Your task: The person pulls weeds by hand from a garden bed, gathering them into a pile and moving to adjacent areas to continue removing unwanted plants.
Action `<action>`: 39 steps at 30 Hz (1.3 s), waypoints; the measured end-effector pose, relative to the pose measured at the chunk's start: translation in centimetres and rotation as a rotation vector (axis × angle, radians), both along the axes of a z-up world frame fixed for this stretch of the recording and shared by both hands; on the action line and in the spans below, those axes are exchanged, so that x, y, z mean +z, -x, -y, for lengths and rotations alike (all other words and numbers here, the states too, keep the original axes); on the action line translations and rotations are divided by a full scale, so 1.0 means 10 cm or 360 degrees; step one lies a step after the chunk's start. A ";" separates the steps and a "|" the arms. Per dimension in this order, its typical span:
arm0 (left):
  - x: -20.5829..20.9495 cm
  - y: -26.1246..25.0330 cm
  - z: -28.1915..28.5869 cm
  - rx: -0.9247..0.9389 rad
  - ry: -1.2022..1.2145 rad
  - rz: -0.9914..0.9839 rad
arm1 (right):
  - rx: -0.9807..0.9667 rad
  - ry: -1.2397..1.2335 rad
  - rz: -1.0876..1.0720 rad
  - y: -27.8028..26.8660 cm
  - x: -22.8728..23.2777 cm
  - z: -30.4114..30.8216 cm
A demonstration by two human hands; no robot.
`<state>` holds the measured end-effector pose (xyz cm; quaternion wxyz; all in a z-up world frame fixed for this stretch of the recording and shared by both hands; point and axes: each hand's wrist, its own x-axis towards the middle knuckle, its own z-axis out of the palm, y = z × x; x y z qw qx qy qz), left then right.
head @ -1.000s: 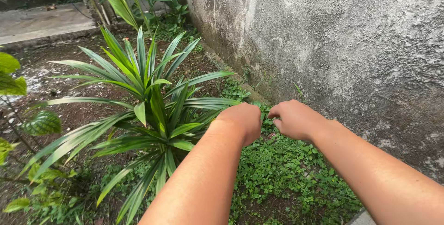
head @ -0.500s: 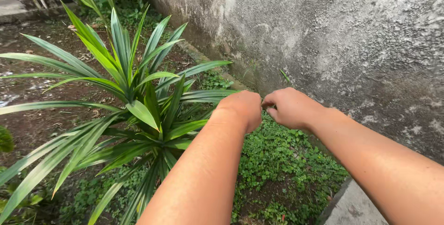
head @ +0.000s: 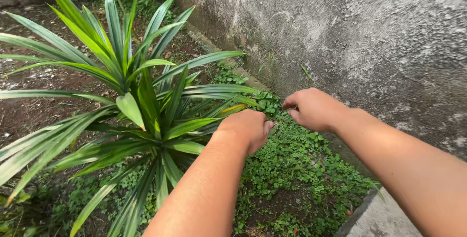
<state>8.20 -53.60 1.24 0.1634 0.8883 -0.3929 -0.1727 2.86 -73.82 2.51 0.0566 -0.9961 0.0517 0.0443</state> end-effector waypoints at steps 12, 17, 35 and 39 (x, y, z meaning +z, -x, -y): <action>-0.80 0.02 0.70 0.0241 -0.0069 -0.0102 | 0.0206 -0.0161 -0.0023 -0.17 -1.04 0.72; -1.07 0.03 0.79 0.0311 -0.0013 -0.0078 | 0.0279 -0.0214 0.0001 -0.35 -1.27 0.81; -2.23 0.00 0.90 0.0441 -0.0217 -0.0262 | 0.0371 -0.0244 -0.0108 -0.39 -2.75 1.06; -2.44 0.12 0.90 0.0403 -0.0221 -0.0273 | 0.0200 -0.0336 -0.0206 -0.21 -2.95 0.98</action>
